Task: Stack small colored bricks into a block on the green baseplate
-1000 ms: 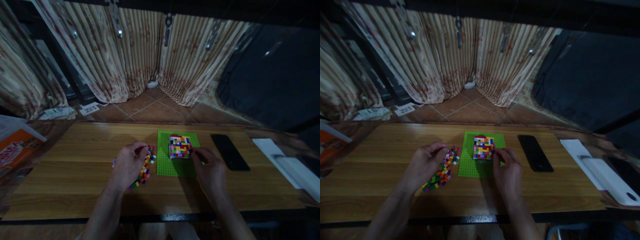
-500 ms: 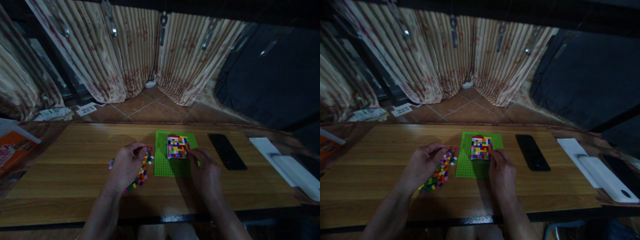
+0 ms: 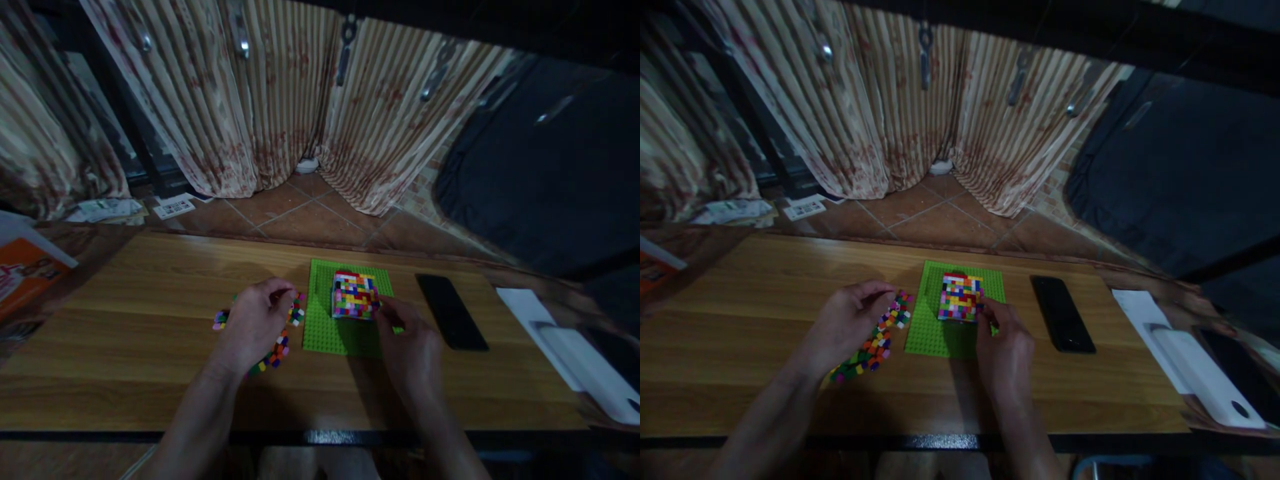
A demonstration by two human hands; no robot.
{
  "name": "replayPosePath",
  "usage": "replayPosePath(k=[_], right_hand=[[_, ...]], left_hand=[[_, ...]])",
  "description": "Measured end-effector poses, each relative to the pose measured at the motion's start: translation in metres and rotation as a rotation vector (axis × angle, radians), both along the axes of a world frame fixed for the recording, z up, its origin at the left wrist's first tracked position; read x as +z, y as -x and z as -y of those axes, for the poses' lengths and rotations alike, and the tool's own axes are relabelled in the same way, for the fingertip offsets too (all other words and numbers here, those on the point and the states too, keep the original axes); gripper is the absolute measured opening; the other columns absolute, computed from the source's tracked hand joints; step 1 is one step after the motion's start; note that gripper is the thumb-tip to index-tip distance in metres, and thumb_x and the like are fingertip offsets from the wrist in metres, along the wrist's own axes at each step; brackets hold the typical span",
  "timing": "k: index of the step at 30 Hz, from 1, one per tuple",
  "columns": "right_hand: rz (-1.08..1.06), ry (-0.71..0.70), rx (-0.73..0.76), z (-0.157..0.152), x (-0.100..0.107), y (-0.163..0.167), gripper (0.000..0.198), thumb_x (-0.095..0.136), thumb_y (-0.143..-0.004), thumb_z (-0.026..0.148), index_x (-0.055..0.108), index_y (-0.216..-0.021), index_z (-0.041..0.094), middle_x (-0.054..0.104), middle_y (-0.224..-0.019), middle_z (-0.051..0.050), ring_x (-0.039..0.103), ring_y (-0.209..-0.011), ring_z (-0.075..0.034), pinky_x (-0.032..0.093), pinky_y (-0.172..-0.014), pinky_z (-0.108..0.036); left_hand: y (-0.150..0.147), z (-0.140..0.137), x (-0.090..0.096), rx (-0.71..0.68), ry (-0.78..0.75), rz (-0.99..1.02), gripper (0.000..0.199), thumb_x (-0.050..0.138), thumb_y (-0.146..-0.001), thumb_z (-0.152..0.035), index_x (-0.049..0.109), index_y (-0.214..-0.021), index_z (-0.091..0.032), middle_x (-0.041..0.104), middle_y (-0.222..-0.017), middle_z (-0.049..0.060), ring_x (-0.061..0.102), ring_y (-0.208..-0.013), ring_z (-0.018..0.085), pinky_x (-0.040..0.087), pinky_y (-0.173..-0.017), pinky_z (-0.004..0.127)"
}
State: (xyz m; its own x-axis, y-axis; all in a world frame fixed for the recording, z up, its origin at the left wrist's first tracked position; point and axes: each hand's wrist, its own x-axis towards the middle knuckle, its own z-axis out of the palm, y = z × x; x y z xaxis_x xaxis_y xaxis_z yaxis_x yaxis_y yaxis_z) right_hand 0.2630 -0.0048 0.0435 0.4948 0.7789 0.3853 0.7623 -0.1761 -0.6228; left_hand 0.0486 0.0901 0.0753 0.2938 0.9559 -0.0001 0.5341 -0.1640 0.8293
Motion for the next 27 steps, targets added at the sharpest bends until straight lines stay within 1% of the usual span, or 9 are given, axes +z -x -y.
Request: replayPosePath(k=[4, 8, 14, 18, 21, 27], right_hand=[[-0.071, 0.016, -0.026, 0.000, 0.000, -0.001, 0.028, 0.056, -0.083, 0.032, 0.071, -0.102, 0.018, 0.073, -0.084, -0.005, 0.067, -0.070, -0.018, 0.051, -0.065, -0.029], [-0.080, 0.028, -0.038, 0.000, -0.001, -0.001, 0.032, 0.055, -0.082, 0.035, 0.072, -0.103, 0.018, 0.073, -0.082, -0.005, 0.067, -0.070, -0.019, 0.050, -0.065, -0.029], [-0.135, 0.056, -0.054, 0.001, 0.002, -0.005, 0.035, 0.056, -0.079, 0.038, 0.071, -0.103, 0.017, 0.074, -0.084, -0.006, 0.067, -0.069, -0.020, 0.050, -0.064, -0.030], [-0.247, 0.040, -0.107, 0.000, 0.001, -0.007, 0.040, 0.061, -0.076, 0.042, 0.071, -0.104, 0.015, 0.074, -0.088, -0.010, 0.069, -0.073, -0.021, 0.051, -0.064, -0.030], [-0.369, 0.012, -0.117, -0.002, -0.003, -0.008, 0.042, 0.064, -0.074, 0.042, 0.071, -0.104, 0.014, 0.075, -0.088, -0.011, 0.069, -0.076, -0.022, 0.051, -0.065, -0.031], [-0.551, -0.032, -0.151, -0.007, -0.009, -0.009, 0.048, 0.072, -0.068, 0.040, 0.070, -0.106, 0.012, 0.075, -0.079, -0.009, 0.069, -0.070, -0.021, 0.051, -0.063, -0.030]], left_hand=[[-0.001, 0.001, 0.001, -0.001, 0.012, 0.032, 0.024, 0.053, -0.083, -0.035, 0.072, -0.088, -0.021, 0.074, -0.082, 0.002, 0.066, -0.073, 0.017, 0.048, -0.067, 0.028], [-0.001, 0.001, 0.000, -0.020, -0.003, 0.036, 0.025, 0.052, -0.083, -0.034, 0.072, -0.088, -0.020, 0.074, -0.083, 0.002, 0.066, -0.074, 0.017, 0.048, -0.068, 0.028], [-0.001, 0.001, 0.002, -0.005, 0.014, 0.015, 0.024, 0.051, -0.085, -0.033, 0.071, -0.087, -0.020, 0.073, -0.081, 0.001, 0.064, -0.069, 0.016, 0.046, -0.065, 0.027], [0.000, 0.001, 0.002, -0.012, 0.000, 0.022, 0.023, 0.051, -0.085, -0.032, 0.071, -0.086, -0.020, 0.073, -0.079, 0.001, 0.064, -0.070, 0.015, 0.046, -0.066, 0.027], [0.000, 0.002, 0.001, -0.009, -0.002, 0.022, 0.023, 0.051, -0.084, -0.031, 0.071, -0.086, -0.020, 0.073, -0.079, 0.001, 0.064, -0.068, 0.015, 0.046, -0.066, 0.027], [0.000, 0.002, 0.001, -0.001, 0.005, 0.017, 0.022, 0.052, -0.085, -0.031, 0.071, -0.086, -0.021, 0.073, -0.081, 0.000, 0.064, -0.069, 0.015, 0.046, -0.066, 0.026]])
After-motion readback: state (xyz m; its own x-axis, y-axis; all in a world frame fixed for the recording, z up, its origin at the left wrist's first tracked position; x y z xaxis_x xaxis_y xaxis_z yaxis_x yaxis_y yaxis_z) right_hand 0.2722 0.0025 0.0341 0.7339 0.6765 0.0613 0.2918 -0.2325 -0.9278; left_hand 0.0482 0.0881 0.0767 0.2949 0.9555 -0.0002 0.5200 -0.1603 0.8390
